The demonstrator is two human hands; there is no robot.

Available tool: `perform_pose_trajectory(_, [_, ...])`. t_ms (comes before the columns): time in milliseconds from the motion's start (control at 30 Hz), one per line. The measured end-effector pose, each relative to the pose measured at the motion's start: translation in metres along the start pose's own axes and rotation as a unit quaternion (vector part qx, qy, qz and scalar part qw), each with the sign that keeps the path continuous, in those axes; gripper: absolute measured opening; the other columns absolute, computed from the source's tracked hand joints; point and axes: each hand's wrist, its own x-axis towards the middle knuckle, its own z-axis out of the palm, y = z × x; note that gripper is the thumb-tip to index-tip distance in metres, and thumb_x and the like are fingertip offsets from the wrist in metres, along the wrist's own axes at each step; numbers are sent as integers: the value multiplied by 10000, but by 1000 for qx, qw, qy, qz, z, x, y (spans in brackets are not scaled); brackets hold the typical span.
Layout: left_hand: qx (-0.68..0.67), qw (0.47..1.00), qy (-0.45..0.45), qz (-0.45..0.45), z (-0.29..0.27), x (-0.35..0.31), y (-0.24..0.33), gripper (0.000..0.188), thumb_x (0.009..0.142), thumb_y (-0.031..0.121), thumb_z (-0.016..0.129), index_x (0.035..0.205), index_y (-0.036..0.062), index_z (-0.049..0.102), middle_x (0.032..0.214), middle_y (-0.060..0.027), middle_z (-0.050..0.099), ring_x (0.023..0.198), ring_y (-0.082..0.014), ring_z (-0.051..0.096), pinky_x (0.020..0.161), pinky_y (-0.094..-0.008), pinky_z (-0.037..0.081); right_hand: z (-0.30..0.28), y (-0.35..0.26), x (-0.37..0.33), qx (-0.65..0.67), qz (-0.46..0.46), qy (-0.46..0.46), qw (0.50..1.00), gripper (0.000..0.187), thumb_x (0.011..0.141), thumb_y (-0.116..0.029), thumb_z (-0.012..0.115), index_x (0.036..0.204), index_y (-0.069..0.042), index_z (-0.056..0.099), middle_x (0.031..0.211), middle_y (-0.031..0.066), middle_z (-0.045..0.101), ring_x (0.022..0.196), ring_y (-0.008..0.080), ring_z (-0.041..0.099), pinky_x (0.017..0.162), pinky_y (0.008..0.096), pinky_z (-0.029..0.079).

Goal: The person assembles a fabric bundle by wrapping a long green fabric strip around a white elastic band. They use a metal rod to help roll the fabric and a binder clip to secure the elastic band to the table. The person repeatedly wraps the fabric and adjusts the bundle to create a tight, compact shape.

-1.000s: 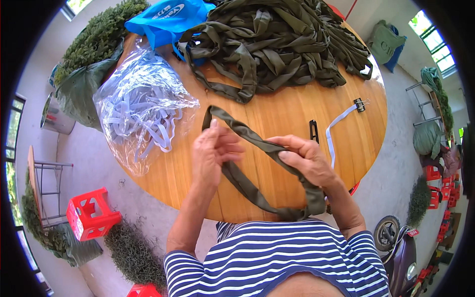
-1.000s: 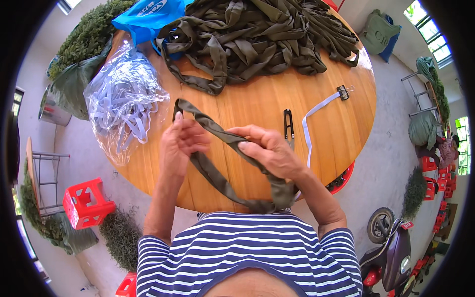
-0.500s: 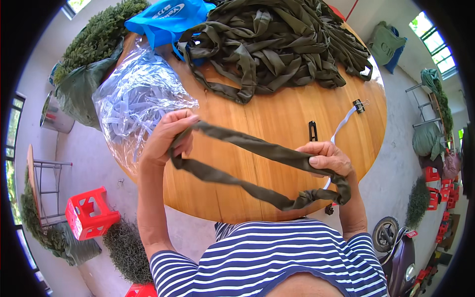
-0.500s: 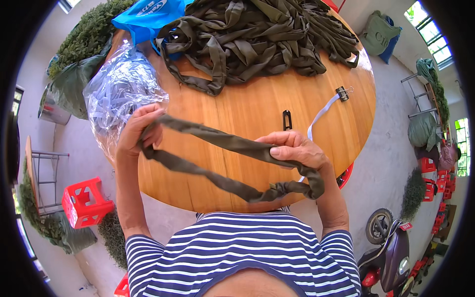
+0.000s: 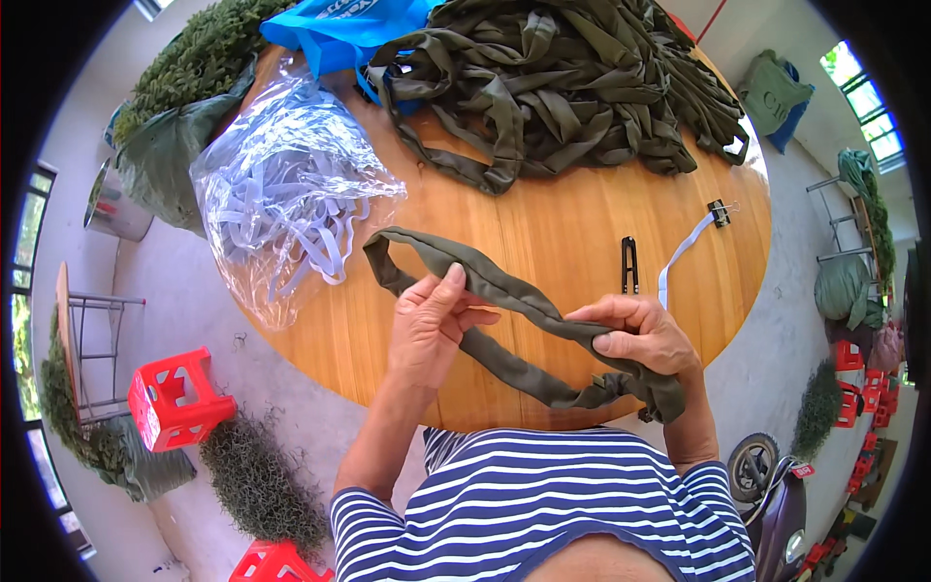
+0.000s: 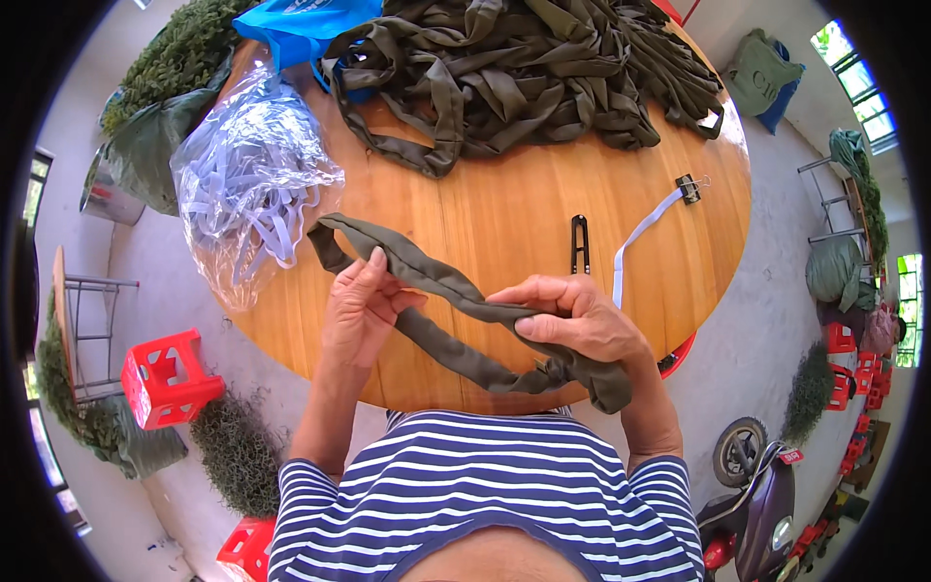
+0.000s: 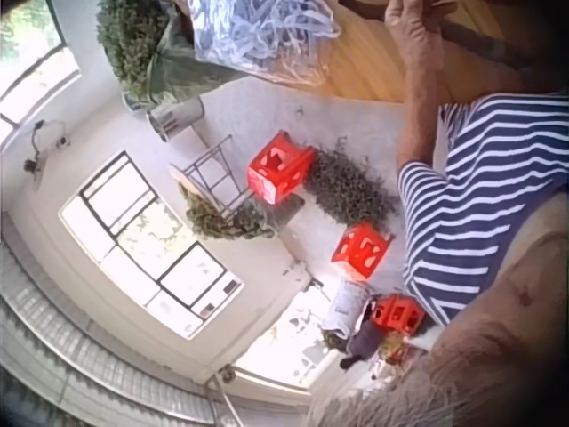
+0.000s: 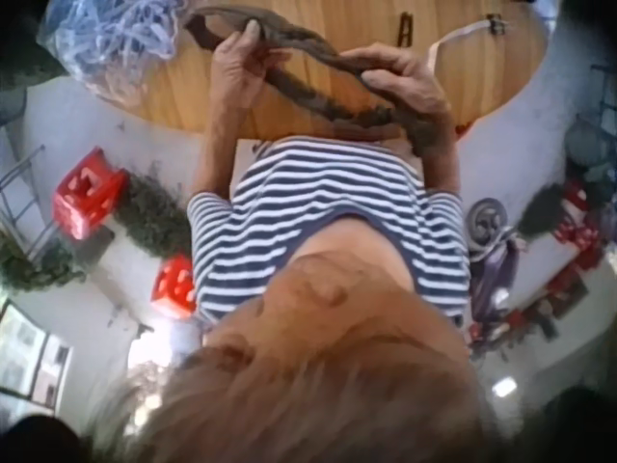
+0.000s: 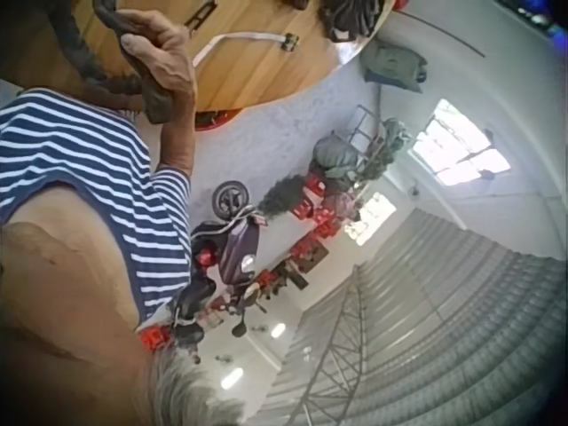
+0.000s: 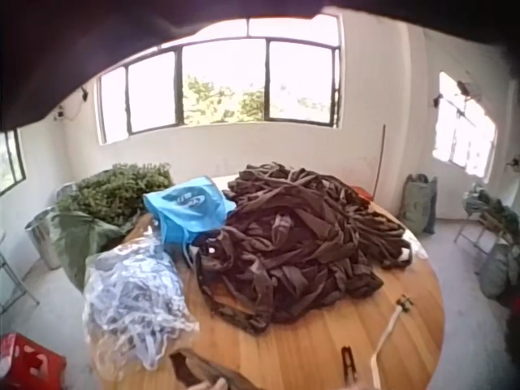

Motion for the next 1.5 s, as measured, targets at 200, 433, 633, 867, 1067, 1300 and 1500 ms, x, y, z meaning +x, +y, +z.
perform_pose_trajectory(200, [64,995,-52,-57,12,-14,-36,184,866,165,542,891,-6,603,815,-81,643,701,-161,625,604,-295,539,22,0,4,-148,-33,67,986,473,811,-58,567,1246,-20,384,692,-1,523,615,31,438,532,193,339])
perform_pose_trajectory(433, [68,997,-11,-42,19,-7,-11,187,864,146,545,995,15,563,926,-81,624,751,-142,616,629,-276,530,20,18,7,-147,-105,48,982,410,822,-54,571,1204,-10,429,775,29,593,688,61,514,588,210,402])
perform_pose_trajectory(633, [3,1000,5,7,18,-4,-30,170,861,183,565,814,22,595,784,-48,629,702,-94,593,653,-240,491,27,16,16,-142,-97,47,984,315,819,-43,569,1113,-3,464,770,44,605,674,66,533,601,207,411])
perform_pose_trajectory(867, [23,998,10,59,6,3,-22,183,877,141,518,917,-29,574,856,-148,633,785,-216,630,726,-310,511,24,22,20,-281,-95,59,953,201,779,-114,605,933,-18,520,625,47,553,548,111,512,519,249,400])
perform_pose_trajectory(1067, [30,990,7,134,-11,6,11,181,878,144,518,903,-26,576,840,-147,633,779,-232,636,707,-332,525,9,18,-6,-292,32,-6,956,221,742,-154,652,884,-10,563,661,66,558,574,149,528,532,286,422])
perform_pose_trajectory(1300, [101,992,32,72,20,1,-31,170,861,158,557,838,-4,601,780,-74,630,751,-152,622,603,-266,522,39,3,15,-332,-195,157,909,561,778,-147,632,1273,-74,377,936,115,582,819,206,580,747,307,464])
perform_pose_trajectory(1500, [53,998,14,38,23,2,-20,164,882,145,513,957,7,562,888,-90,620,793,-158,613,693,-302,523,28,18,24,-275,-188,93,938,376,834,-45,517,1206,-56,461,982,119,585,764,209,598,685,280,471])
